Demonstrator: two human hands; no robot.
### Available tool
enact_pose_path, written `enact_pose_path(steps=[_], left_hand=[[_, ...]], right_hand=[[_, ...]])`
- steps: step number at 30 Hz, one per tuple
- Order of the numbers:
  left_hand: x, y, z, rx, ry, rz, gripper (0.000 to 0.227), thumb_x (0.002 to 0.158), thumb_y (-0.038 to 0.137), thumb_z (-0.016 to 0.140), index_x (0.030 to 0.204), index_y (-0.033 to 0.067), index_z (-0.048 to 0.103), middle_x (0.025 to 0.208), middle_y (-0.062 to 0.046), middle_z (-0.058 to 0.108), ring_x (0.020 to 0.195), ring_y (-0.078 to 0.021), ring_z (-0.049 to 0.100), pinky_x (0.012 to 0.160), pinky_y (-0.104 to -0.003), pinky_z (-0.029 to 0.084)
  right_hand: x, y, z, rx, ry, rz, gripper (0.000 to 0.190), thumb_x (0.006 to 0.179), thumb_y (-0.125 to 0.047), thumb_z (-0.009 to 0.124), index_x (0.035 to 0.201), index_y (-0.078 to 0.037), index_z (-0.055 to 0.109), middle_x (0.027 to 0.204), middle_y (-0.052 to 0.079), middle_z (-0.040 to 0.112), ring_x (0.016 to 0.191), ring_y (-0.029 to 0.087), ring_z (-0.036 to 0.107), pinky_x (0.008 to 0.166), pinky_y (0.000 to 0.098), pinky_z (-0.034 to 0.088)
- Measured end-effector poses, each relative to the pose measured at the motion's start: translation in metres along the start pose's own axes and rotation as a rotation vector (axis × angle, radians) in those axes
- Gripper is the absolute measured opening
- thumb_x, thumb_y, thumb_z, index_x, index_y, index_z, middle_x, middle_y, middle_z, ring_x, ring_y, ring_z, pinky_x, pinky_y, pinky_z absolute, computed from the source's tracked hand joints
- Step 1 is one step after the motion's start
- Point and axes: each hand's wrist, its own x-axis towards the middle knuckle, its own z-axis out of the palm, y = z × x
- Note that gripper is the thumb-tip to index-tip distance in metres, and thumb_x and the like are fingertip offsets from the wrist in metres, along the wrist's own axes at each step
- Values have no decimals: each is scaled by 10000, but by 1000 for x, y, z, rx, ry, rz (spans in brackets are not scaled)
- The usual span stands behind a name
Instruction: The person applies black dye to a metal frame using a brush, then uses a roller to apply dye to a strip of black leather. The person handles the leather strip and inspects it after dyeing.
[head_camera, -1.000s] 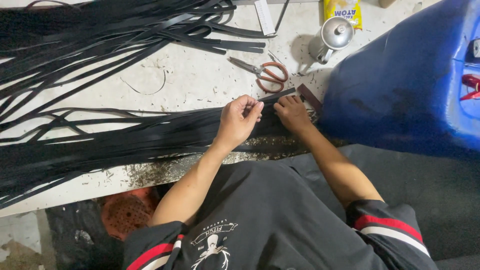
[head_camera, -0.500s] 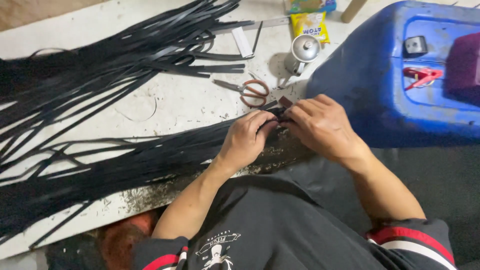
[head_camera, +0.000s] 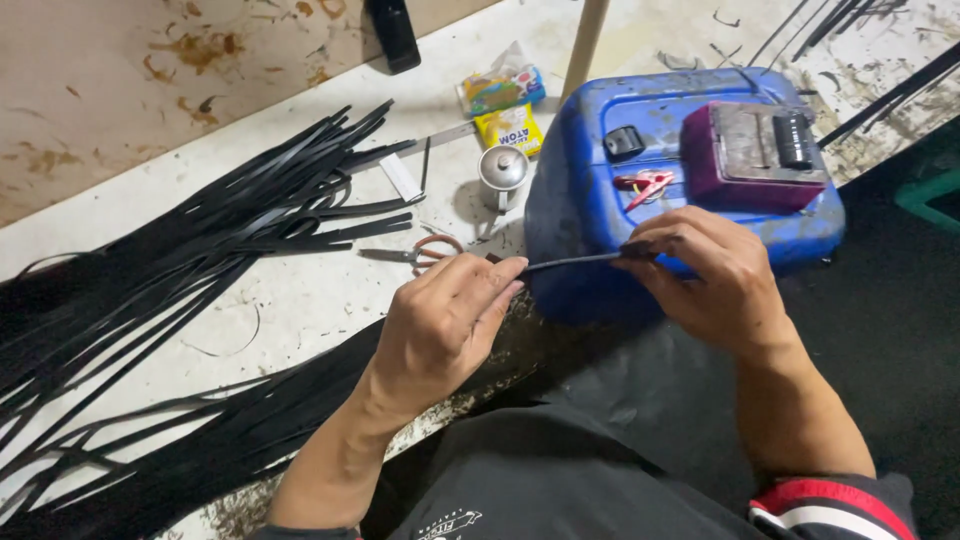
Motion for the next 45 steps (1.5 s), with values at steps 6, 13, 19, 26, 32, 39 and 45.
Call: enact_pose_path(steps=[6,13,19,26,32,39,45], left_hand=[[32,14,21,116,49,123,218,942,44,715,1158,50,746,819,-79,637,660,-216,623,556,-306,554],[63,28,52,118,20,168,234,973,101,682,1197,72,745,833,-62,628,669,-203,615,576,-286,548],[94,43,69,-32,-61,127,213,979,81,676,1183,35,712,887,-96,634,738,-295,663,651,-365,582],[119,46,85,-128,-78,30,199,946,98,717,1141,64,731,850,-94,655,740,-326,696,637,-394,581],[147,42,88,-55,-114,-9,173,956,163,708,1106,80,724,815,-70,626,693,-307,686,600,-388,566],[192,42,82,-197,-276,118,313,980,42,618,1272,-53,557,1106,-220,625,997,-408,629,874,-466,513],[214,46,101,-109,-353,126,41,953,50,554,990,38,539,839,-193,580,668,-474,573,558,-575,449]], right_hand=[[-14,14,-20,44,193,8,93,887,27,796,885,-34,726,887,112,746,709,311,697,677,381,564],[-37,35,-53,89,247,27,87,899,-10,800,901,-40,719,893,94,751,670,262,673,651,323,559],[-46,56,-81,167,246,-20,77,902,25,771,918,16,695,906,156,759,658,310,687,596,350,559],[-45,79,-100,145,212,-57,89,896,33,768,963,54,712,939,194,748,707,329,709,601,375,564],[-25,95,-98,-164,174,-121,119,921,-51,807,999,3,736,987,168,695,789,341,660,673,417,544],[-4,107,-113,-225,-20,-127,140,1046,-14,602,1139,59,678,1043,201,695,876,357,672,773,443,542],[-7,118,-106,-83,45,29,63,986,89,700,1046,102,685,983,191,735,884,346,723,807,420,569]])
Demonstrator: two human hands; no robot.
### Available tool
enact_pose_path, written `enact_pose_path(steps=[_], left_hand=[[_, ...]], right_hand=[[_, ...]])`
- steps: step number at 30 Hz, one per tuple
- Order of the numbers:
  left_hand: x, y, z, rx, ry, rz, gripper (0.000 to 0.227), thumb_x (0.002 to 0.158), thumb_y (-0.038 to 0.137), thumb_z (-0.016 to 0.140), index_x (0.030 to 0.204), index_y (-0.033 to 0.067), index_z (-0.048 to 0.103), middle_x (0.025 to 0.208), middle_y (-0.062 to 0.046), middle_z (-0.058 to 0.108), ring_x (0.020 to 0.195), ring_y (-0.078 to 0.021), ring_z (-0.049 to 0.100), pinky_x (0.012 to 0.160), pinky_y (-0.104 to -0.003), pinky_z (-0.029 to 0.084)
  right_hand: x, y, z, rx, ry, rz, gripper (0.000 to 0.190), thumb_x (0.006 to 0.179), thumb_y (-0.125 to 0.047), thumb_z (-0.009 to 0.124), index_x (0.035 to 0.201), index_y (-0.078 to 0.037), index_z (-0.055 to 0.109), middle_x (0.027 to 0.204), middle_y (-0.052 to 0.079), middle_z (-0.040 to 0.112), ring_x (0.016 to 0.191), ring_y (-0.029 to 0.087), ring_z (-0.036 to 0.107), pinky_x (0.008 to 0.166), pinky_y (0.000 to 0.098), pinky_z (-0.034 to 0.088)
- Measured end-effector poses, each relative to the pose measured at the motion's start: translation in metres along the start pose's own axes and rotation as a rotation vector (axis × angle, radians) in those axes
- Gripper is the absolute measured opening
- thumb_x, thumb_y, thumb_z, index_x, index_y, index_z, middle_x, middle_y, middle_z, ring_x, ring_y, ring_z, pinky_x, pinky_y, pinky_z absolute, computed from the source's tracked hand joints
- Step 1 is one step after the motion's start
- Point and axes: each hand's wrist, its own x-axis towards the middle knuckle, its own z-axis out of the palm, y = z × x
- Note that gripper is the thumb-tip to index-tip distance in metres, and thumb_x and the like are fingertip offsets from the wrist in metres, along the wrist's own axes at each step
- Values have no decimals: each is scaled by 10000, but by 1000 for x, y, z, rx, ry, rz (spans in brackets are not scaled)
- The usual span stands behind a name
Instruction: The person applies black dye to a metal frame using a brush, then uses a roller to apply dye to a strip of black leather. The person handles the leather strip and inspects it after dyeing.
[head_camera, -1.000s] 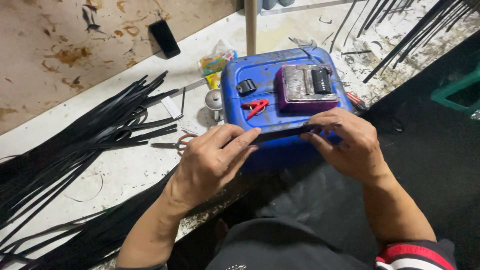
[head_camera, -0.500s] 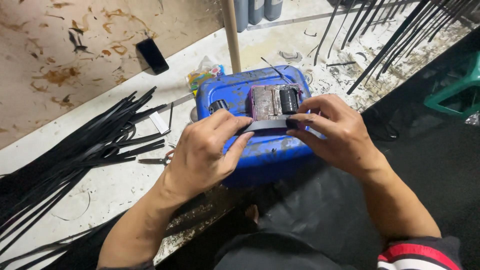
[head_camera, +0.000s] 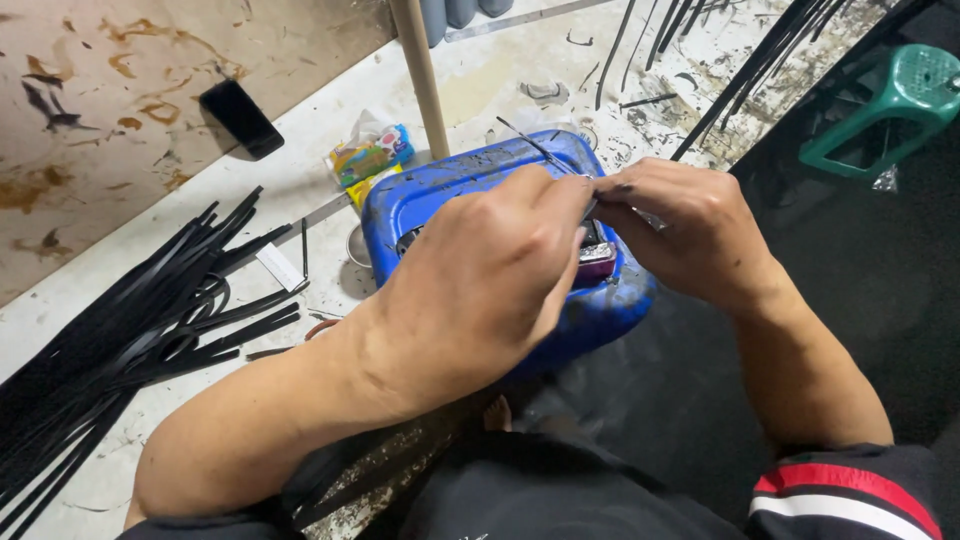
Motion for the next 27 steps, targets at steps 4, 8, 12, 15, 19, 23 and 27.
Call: enact_pose_path(steps=[4,8,12,15,19,23,27], left_hand=[[12,0,11,95,-32,15,147,867,60,585,1006,24,550,845,-194,590,615,-489,580,513,-590,458],[19,-4,22,167,-34,30,145,836,78,642,950,29,566,778,-207,621,595,-460,605,493,-574,465],[25,-5,34,206,-59,0,147,751,16,601,898,25,594,756,-206,641,602,-437,632,487,-561,487],[28,-4,37,221,-70,-5,141,752,22,613,892,16,611,759,-214,658,618,-431,644,493,-557,492],[32,-3,37,233,-91,-28,114,778,58,656,883,21,630,757,-207,669,634,-429,657,506,-556,504],[34,-4,37,208,-121,-90,134,749,41,646,880,18,636,776,-216,684,650,-466,667,511,-571,511],[35,-7,41,228,-118,-95,112,742,26,626,849,22,658,744,-204,690,642,-464,671,505,-566,508]], right_hand=[[0,6,2,9,-8,81,118,1030,82,596,922,54,638,824,153,648,714,296,615,662,381,458],[-4,17,8,31,-10,95,177,1015,95,611,848,39,598,789,149,611,674,267,547,629,378,440],[-13,32,19,18,-11,113,152,901,151,552,833,22,598,791,140,642,696,282,598,640,377,459],[-12,33,20,86,-22,117,188,867,165,503,800,-3,552,719,97,568,631,252,496,604,365,412],[-14,39,24,102,-34,109,194,836,157,510,826,-17,593,752,104,604,647,261,516,616,365,431],[-15,46,29,117,-48,140,186,839,135,534,857,-34,610,746,76,589,652,233,504,611,354,417],[-13,49,32,136,-81,135,155,892,87,577,820,-49,574,729,78,586,639,250,484,610,372,405]])
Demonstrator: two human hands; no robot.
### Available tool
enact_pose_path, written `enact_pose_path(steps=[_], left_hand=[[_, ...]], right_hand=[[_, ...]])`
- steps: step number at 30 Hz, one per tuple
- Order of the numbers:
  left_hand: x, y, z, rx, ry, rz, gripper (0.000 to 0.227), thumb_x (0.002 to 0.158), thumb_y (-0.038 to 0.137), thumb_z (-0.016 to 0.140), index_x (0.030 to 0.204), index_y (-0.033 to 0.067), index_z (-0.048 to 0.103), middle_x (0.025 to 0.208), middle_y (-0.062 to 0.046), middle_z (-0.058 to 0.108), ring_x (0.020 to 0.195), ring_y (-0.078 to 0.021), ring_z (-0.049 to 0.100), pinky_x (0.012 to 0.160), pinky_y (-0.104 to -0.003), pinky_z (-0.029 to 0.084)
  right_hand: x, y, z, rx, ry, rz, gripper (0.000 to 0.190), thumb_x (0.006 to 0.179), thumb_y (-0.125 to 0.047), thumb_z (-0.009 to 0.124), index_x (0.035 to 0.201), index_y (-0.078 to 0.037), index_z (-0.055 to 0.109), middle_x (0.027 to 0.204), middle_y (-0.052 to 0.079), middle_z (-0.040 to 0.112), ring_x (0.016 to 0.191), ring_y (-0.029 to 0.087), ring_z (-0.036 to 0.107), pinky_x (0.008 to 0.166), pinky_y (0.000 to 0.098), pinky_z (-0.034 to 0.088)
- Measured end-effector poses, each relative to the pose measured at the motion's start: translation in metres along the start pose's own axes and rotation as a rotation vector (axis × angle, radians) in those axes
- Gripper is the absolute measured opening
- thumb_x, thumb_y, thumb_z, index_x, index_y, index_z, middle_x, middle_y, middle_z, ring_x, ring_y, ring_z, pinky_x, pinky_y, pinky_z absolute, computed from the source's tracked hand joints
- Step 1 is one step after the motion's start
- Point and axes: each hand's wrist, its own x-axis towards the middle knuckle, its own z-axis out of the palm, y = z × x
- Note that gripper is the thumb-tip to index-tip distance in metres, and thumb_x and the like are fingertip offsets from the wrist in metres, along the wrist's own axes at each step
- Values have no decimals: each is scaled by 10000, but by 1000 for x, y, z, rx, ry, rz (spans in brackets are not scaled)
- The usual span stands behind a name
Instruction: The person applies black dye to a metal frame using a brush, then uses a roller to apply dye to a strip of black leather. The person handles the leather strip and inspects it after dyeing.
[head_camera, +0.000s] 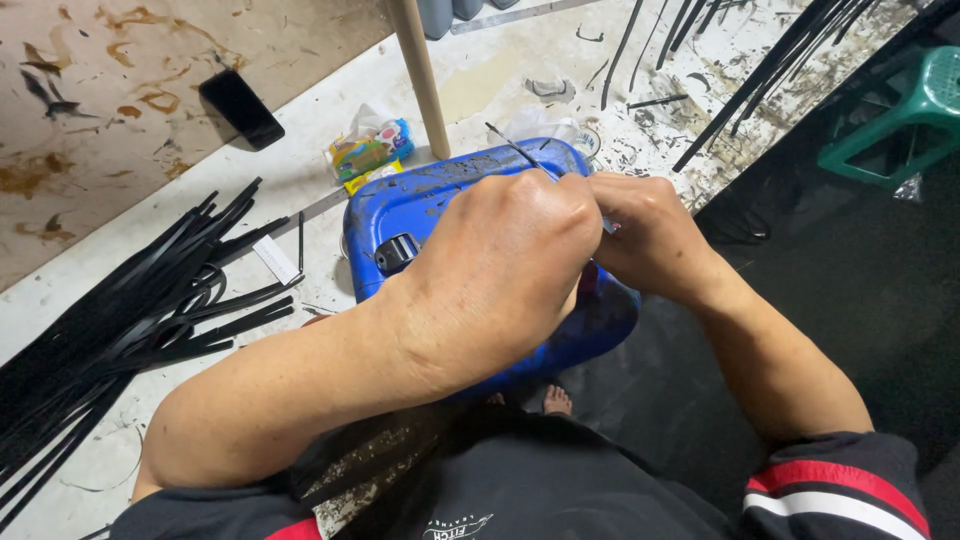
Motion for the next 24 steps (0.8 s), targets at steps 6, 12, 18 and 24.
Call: enact_pose_path(steps=[6,12,18,24], left_hand=[[0,-3,4,2,-1,-21,76,771,68,634,821,16,657,711,-218,683,623,-475,666,503,-570,509],[0,-5,4,-37,0,-54,68,776,89,636,780,23,653,688,-244,673,608,-508,652,504,-602,503],[-3,-11,-1,-113,10,-63,64,805,83,609,776,27,600,658,-249,650,584,-526,617,496,-617,469],[-17,-25,-6,-132,-46,-121,123,893,127,566,816,31,574,655,-259,629,591,-554,584,517,-650,437]], right_hand=[[1,4,3,8,-20,-45,180,855,142,519,839,-21,594,750,98,611,674,276,536,632,382,429],[5,-1,-6,3,-49,-71,155,963,120,534,910,7,625,815,128,640,712,308,566,656,393,445],[12,-5,-21,-33,-126,-93,140,1038,7,566,916,16,635,809,120,643,735,304,608,658,389,470],[16,2,-19,-62,-167,-126,106,992,-28,677,1088,-3,715,939,130,731,820,322,669,713,414,526]])
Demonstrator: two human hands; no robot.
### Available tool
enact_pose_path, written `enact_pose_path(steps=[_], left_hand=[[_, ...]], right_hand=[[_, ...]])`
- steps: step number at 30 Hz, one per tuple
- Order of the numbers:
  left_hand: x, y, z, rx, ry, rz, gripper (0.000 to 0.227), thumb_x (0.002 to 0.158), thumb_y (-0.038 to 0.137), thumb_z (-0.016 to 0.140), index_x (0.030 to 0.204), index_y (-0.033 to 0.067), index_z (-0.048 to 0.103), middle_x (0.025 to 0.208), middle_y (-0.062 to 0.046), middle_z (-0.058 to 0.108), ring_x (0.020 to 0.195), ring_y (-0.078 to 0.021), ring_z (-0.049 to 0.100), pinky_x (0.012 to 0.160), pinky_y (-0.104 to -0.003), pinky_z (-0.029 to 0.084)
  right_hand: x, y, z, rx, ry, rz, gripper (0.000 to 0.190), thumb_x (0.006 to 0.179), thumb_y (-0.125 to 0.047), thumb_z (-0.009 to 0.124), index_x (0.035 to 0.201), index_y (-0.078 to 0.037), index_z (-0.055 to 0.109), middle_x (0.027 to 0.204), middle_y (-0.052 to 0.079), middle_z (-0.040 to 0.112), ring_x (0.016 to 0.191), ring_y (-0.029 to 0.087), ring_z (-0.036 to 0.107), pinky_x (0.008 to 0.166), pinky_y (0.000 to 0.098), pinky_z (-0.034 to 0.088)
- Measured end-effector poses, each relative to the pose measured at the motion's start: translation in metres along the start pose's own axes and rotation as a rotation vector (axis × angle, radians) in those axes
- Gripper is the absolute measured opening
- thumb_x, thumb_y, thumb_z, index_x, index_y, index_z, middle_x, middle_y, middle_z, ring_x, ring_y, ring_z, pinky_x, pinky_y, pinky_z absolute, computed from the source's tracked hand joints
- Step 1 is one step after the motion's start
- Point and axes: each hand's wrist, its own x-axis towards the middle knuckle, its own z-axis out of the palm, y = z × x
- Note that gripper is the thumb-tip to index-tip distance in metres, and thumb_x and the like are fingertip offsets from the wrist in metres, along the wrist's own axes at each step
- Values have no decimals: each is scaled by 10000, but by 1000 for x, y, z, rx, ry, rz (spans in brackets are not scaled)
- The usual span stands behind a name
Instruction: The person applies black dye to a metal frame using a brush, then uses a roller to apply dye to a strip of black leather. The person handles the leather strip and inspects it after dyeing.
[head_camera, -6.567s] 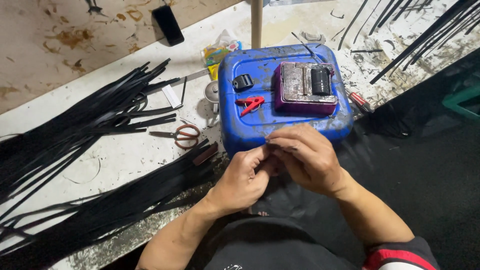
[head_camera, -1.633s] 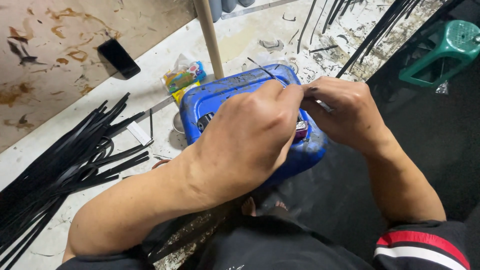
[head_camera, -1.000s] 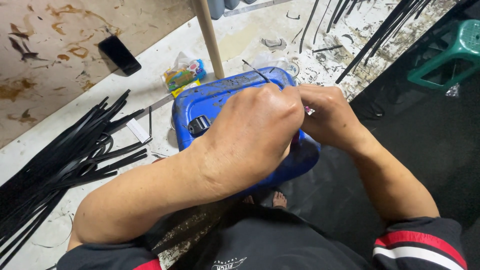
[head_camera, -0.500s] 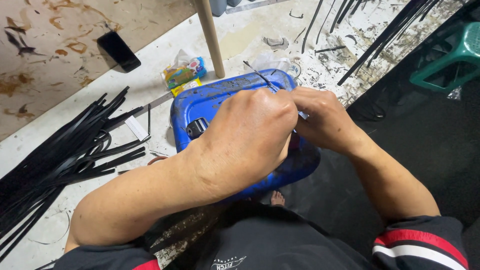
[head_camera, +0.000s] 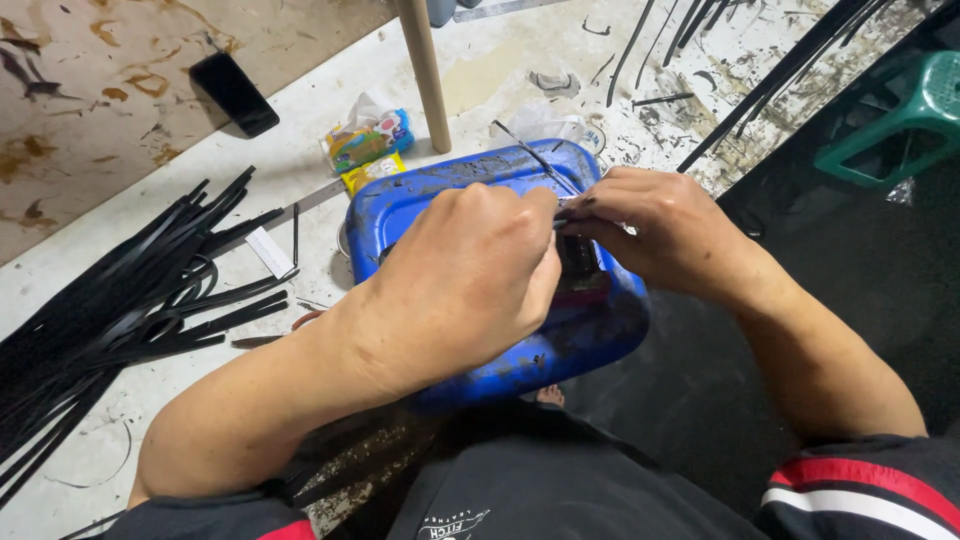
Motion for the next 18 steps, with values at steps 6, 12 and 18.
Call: enact_pose_path(steps=[6,12,18], left_hand=[[-20,-19,6,-141,30,-12,164,943,142,598,865,46,490,685,-209,642,652,-536,572,556,-619,385],[-32,-36,14,-126,-60,-82,168,989,212,569,933,63,515,724,-238,669,696,-567,575,598,-632,381],[-40,-45,23,-122,59,-31,162,978,212,613,908,71,576,803,-127,571,706,-439,586,614,-568,440]], right_hand=[[4,-1,-1,-3,-38,-16,88,1004,-46,666,1059,20,686,872,139,674,774,337,612,685,437,490],[5,-2,2,-27,-40,-80,173,1069,-92,538,1007,-4,674,1006,140,679,833,345,635,700,436,497],[3,-3,2,-87,-47,-82,168,1066,-64,537,1009,-25,690,980,109,665,773,313,580,651,423,476]])
